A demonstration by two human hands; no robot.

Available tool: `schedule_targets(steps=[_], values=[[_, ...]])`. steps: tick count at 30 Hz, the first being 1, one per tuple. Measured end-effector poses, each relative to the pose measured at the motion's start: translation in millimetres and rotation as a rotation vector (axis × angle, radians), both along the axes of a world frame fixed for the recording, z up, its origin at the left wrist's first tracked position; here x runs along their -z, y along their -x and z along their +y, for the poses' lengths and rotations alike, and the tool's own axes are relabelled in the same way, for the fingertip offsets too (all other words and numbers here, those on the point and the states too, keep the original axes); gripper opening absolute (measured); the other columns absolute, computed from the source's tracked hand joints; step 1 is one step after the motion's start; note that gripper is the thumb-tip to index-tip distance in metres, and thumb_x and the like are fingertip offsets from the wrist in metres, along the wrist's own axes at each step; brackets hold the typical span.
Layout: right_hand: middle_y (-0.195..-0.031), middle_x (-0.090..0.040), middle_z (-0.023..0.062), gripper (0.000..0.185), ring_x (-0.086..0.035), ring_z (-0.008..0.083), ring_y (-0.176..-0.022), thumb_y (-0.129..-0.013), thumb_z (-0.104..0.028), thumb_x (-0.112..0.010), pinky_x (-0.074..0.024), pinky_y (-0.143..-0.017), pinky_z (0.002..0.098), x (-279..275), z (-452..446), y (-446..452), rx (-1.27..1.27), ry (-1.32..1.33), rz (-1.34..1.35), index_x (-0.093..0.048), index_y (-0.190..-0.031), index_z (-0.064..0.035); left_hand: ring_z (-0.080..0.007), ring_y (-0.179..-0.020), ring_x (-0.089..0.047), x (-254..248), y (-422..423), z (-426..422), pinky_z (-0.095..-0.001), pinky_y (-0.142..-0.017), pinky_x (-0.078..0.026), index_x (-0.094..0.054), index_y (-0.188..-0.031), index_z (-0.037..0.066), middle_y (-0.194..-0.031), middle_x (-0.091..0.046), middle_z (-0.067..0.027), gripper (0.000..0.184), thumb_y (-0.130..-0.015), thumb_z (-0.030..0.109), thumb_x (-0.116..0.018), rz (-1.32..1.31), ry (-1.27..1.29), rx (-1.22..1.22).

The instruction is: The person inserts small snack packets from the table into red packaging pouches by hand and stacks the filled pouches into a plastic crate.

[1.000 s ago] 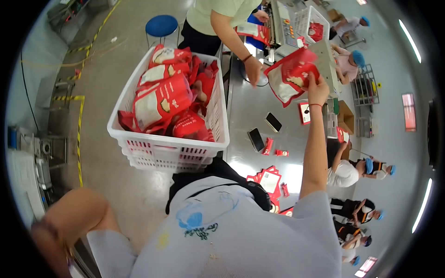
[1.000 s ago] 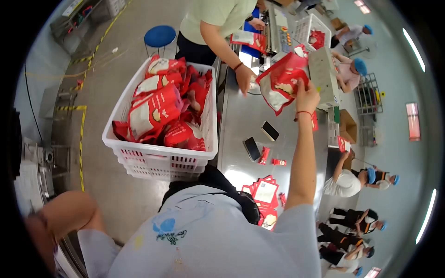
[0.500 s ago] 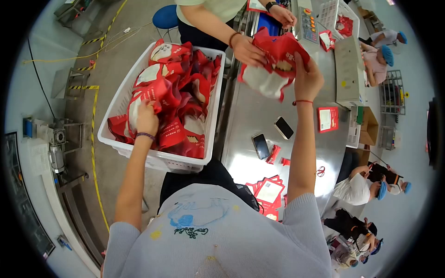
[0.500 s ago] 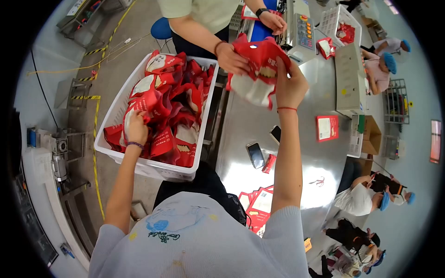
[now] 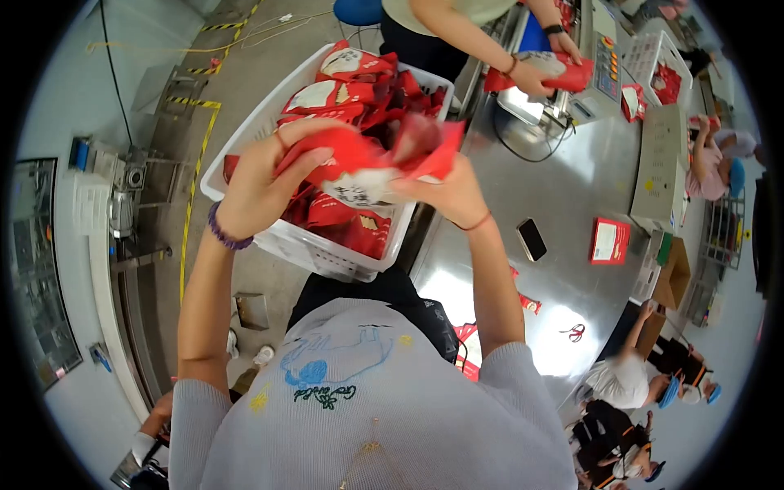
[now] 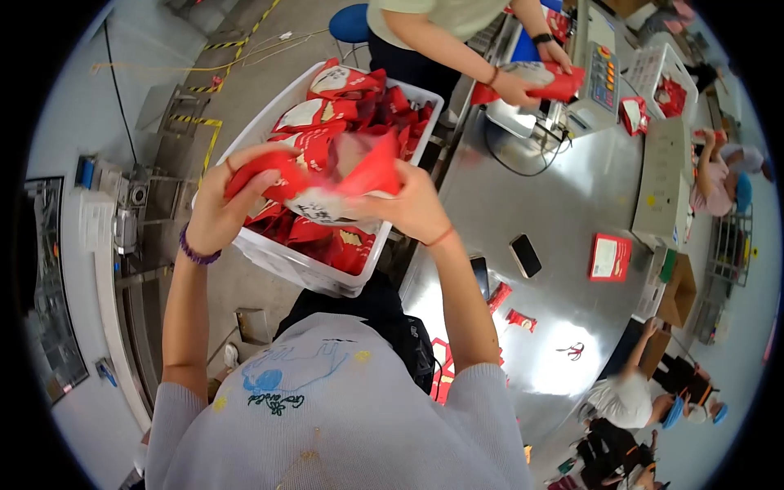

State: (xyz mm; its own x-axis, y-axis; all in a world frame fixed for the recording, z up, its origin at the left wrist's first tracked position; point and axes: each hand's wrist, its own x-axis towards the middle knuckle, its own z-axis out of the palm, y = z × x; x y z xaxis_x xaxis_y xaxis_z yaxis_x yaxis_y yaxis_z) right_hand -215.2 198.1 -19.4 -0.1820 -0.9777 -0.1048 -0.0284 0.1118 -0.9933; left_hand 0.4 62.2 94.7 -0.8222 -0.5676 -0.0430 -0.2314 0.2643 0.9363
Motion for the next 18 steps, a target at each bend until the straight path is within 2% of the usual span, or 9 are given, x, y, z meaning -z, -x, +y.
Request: schedule_targets(steps=[1,5,8,9,11,12,14,17,18], values=[[-0.092,-0.07,0.0047,0.033,-0.065,0.0103,-0.083,-0.074,-0.008,-0.08,-0.0533,-0.075,0.0269,-18.6,5.8,-7.7,0.135,0.065,-0.021,-0.064,-0.101,0.0009,-0.0125,-0.102,-0.061,3.2,0.6,-2.2,-0.0268,-0.088,-0.048,-0.056,-0.122,-0.002,-0.117,-0.064,-0.0076,0.027,-0.096,0.005,-0.052,0.125,-0.174,0.037],[-0.095,-0.068,0.0048,0.031,-0.064,0.0127,-0.083,-0.076,-0.005,-0.077,-0.0518,-0.075,0.0271,6.9,52.8,3.5,0.528,-0.019,-0.14,-0.065,-0.104,0.0,-0.0156,-0.11,-0.058,56.0,-26.7,-43.0,-0.0305,-0.09,-0.048,-0.053,-0.123,-0.003,-0.119,-0.063,-0.011,0.029,-0.099,0.012,-0.05,0.188,-0.272,-0.06],[-0.099,-0.068,0.0047,0.03,-0.062,0.0119,-0.085,-0.08,-0.012,-0.077,-0.0497,-0.077,0.026,32.2,91.9,41.7,0.916,-0.041,-0.081,-0.065,-0.105,0.0002,-0.0358,-0.096,-0.061,151.3,-89.9,-77.8,-0.0429,-0.087,-0.048,-0.057,-0.116,-0.002,-0.107,-0.063,-0.0187,0.042,-0.084,0.024,-0.067,-0.594,0.734,-0.246],[-0.097,-0.067,0.0029,0.028,-0.06,0.0099,-0.083,-0.082,-0.014,-0.076,-0.048,-0.076,0.0249,56.2,110.8,67.7,0.989,-0.014,-0.091,-0.066,-0.104,-0.0002,-0.0412,-0.096,-0.057,161.4,-105.4,-73.0,-0.0475,-0.086,-0.047,-0.057,-0.112,-0.002,-0.107,-0.061,-0.0212,0.051,-0.074,0.026,-0.075,-0.84,0.781,-0.544],[-0.091,-0.066,0.0008,0.023,-0.058,0.0078,-0.078,-0.083,-0.014,-0.075,-0.0464,-0.073,0.0235,33.4,115.5,81.5,1.077,0.05,-0.064,-0.068,-0.1,-0.0007,-0.0388,-0.114,-0.051,200.8,-154.7,-68.6,-0.0467,-0.095,-0.043,-0.058,-0.11,-0.01,-0.114,-0.056,-0.0271,0.059,-0.069,0.026,-0.08,-0.65,1.051,-0.99],[-0.089,-0.067,0.0005,0.02,-0.058,0.0078,-0.076,-0.083,-0.015,-0.075,-0.0463,-0.071,0.0237,35.3,125.8,96.3,1.098,0.032,0.014,-0.07,-0.097,-0.0011,-0.0382,-0.12,-0.047,224.5,-173.8,-67.0,-0.0425,-0.092,-0.047,-0.05,-0.12,-0.014,-0.123,-0.051,-0.0272,0.074,-0.071,0.033,-0.081,-0.701,0.769,-1.134],[-0.084,-0.067,0.0008,0.021,-0.058,0.0079,-0.073,-0.083,-0.018,-0.075,-0.0464,-0.068,0.0243,41.2,126.4,115.9,1.153,-0.004,0.153,-0.071,-0.094,-0.0003,-0.0409,-0.12,-0.045,226.6,-187.9,-60.5,-0.0496,-0.085,-0.051,-0.038,-0.131,-0.012,-0.132,-0.043,-0.0266,0.091,-0.071,0.04,-0.083,-0.357,-0.603,-1.086],[-0.076,-0.068,0.0021,0.027,-0.059,0.0089,-0.067,-0.083,-0.025,-0.075,-0.047,-0.063,0.0265,48.1,115.2,144.6,1.235,-0.085,0.408,-0.072,-0.089,0.0013,-0.0419,-0.114,-0.049,217.4,-142.2,-21.4,-0.0581,-0.075,-0.054,-0.04,-0.132,-0.011,-0.129,-0.045,-0.0246,0.095,-0.069,0.047,-0.083,-0.367,-0.828,-1.09],[-0.073,-0.068,0.0033,0.031,-0.06,0.0097,-0.064,-0.083,-0.028,-0.075,-0.0476,-0.061,0.0282,52.5,114.6,153.3,1.281,-0.162,0.542,-0.073,-0.087,0.0022,-0.0443,-0.108,-0.053,225.9,-132.5,-20.4,-0.0663,-0.072,-0.052,-0.042,-0.129,-0.009,-0.122,-0.05,-0.0263,0.083,-0.071,0.036,-0.08,-0.293,-0.79,-1.088]])
